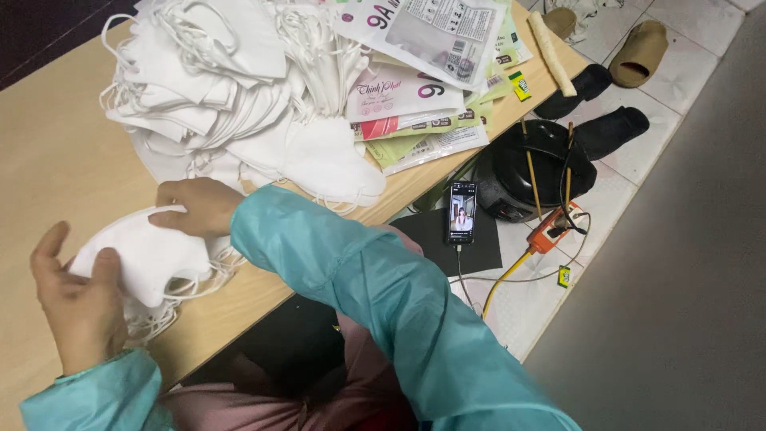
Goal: Sorting and stacking white face masks from a large pile on a wooden table
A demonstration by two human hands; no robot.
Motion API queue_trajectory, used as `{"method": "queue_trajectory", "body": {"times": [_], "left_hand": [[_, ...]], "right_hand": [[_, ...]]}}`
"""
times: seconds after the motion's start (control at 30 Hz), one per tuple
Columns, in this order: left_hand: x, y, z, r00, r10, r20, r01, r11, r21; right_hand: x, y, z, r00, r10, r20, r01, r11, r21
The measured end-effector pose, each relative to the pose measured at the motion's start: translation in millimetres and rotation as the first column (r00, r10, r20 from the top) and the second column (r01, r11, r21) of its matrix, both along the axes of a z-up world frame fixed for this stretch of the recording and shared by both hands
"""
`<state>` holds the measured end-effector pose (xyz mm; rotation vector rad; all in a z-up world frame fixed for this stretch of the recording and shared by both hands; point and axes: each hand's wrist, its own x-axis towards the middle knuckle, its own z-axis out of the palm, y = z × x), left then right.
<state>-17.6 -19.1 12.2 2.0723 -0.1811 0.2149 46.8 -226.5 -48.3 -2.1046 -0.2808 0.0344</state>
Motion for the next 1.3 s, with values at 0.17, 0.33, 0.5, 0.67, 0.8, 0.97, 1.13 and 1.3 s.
{"method": "queue_trajectory", "body": {"times": [0.17, 0.33, 0.5, 0.67, 0.8, 0.97, 1.13, 1.3], "left_hand": [[1.0, 7.6, 6.0, 0.949, -0.056, 0.31, 0.037, 0.997, 0.066], [8.2, 25.5, -14.1, 0.982, 0.009, 0.187, -0.008, 1.0, -0.005], [8.7, 27.3, -14.1, 0.995, 0.09, 0.048, -0.09, 0.996, -0.011], [13.3, 36.8, -15.8, 0.977, 0.051, 0.208, -0.067, 0.995, 0.071], [25.2, 56.1, -27.3, 0.873, -0.026, 0.486, -0.083, 0.976, 0.201], [25.3, 47.0, -18.8, 0.91, 0.11, 0.401, -0.168, 0.979, 0.112], [12.5, 19.6, 1.8, 0.994, 0.049, 0.1, -0.048, 0.999, -0.011], [16.9, 16.0, -19.8, 1.0, -0.009, -0.027, 0.005, 0.993, -0.118]], "right_hand": [[-10.0, -24.2, 14.9, 0.984, -0.017, -0.177, -0.063, 0.897, -0.437], [-2.4, -23.7, 8.1, 0.937, -0.026, -0.349, -0.242, 0.67, -0.702], [-13.3, -25.7, 23.3, 0.941, -0.084, -0.326, -0.139, 0.785, -0.604], [2.7, -26.0, 3.1, 0.968, -0.054, -0.244, -0.101, 0.811, -0.577], [25.2, -38.1, -30.7, 0.998, 0.012, 0.054, 0.009, 0.926, -0.378], [-3.3, -65.0, 29.7, 0.941, 0.29, 0.172, -0.267, 0.953, -0.145], [-25.0, -47.2, 42.0, 0.937, 0.348, -0.032, -0.332, 0.916, 0.226], [-15.0, -27.4, 24.1, 0.986, 0.13, -0.104, -0.098, 0.956, 0.275]]}}
